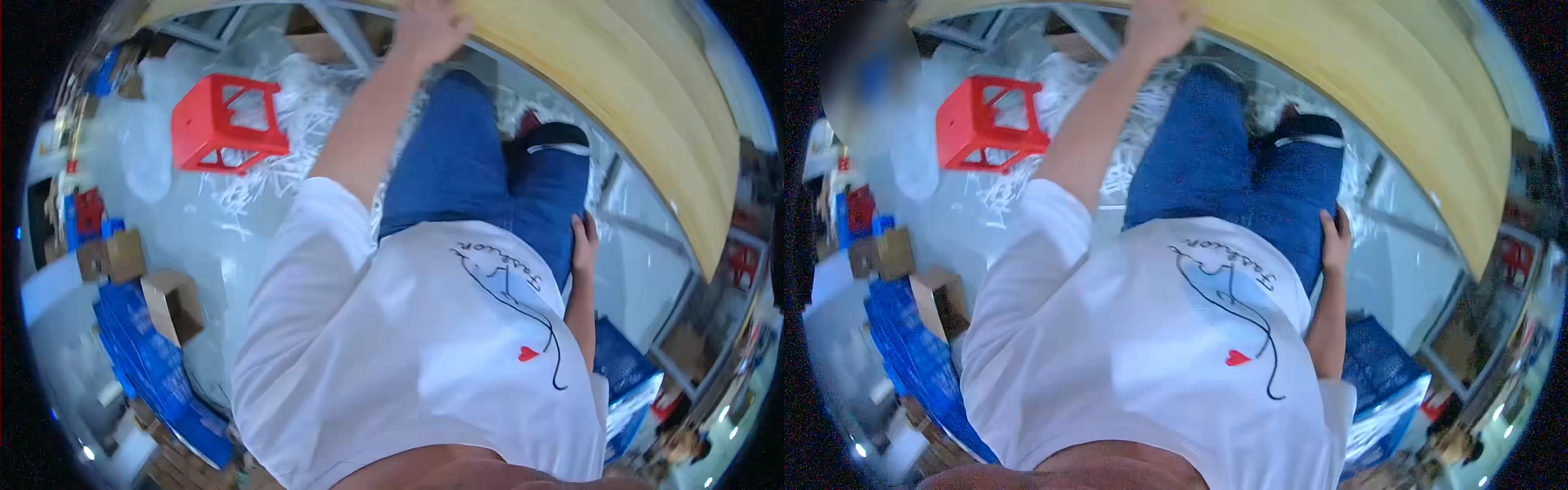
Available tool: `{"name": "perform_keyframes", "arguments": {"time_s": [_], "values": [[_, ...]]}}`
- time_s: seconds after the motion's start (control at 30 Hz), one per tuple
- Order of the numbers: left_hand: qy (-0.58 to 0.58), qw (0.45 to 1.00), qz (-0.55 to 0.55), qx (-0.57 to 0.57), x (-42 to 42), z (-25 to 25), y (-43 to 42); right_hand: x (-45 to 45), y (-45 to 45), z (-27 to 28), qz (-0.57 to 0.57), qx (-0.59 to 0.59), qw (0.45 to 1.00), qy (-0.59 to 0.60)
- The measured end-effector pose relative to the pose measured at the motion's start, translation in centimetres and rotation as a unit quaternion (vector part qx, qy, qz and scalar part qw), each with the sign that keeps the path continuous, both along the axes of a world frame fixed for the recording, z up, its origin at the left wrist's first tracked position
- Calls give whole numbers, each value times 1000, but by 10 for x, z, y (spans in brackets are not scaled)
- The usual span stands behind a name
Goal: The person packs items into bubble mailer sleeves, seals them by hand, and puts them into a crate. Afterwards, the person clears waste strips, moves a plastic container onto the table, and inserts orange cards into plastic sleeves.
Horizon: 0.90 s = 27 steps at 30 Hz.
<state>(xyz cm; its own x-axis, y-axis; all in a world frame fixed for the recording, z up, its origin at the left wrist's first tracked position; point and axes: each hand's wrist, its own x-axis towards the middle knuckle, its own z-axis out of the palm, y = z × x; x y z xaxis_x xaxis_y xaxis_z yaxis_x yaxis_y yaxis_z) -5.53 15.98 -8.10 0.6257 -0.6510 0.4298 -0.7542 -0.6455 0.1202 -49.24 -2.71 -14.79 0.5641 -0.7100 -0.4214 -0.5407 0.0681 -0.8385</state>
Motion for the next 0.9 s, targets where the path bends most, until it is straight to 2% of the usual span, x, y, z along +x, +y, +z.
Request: {"name": "perform_keyframes", "arguments": {"time_s": [0.03, 0.07, 0.13, 0.23, 0.3, 0.5, 0.57, 0.63, 0.7, 0.73, 0.83, 0.9], "values": [[-173, 976, -48, -126, 8, -22, 1, -3, -7, -13, 11, 1, 1000, -16], [-209, 964, -79, -142, -4, 4, 10, -1, -10, -16, 29, 3, 999, -24], [-133, 975, -22, -175, -10, -1, 4, -4, -15, -19, 43, -27, 998, -22], [-137, 982, 68, -110, -13, -15, 0, -4, -18, -21, 58, -23, 998, -33], [-146, 973, 43, -175, -1, -31, -10, -2, -20, -19, 58, -19, 997, -40], [-161, 965, 27, -204, 1, -36, -14, 0, -19, -11, 50, -15, 998, -26], [-161, 966, -12, -201, -4, -41, -24, 1, -19, -10, 40, -14, 999, -17], [-180, 967, -26, -180, 7, -37, -11, -2, -19, -8, 60, -2, 998, -23], [-11, 1000, 2, -24, -10, -9, 0, -15, -33, -41, 19, -51, 998, -16], [-22, 989, 46, -138, -12, -15, -7, -14, -35, -43, 40, -45, 998, -25], [-46, 985, 49, -162, -6, -26, -12, -5, -42, -46, 29, -54, 998, 3], [-62, 983, 46, -166, -9, -22, -14, 1, -46, -42, 87, -64, 994, 21]]}}
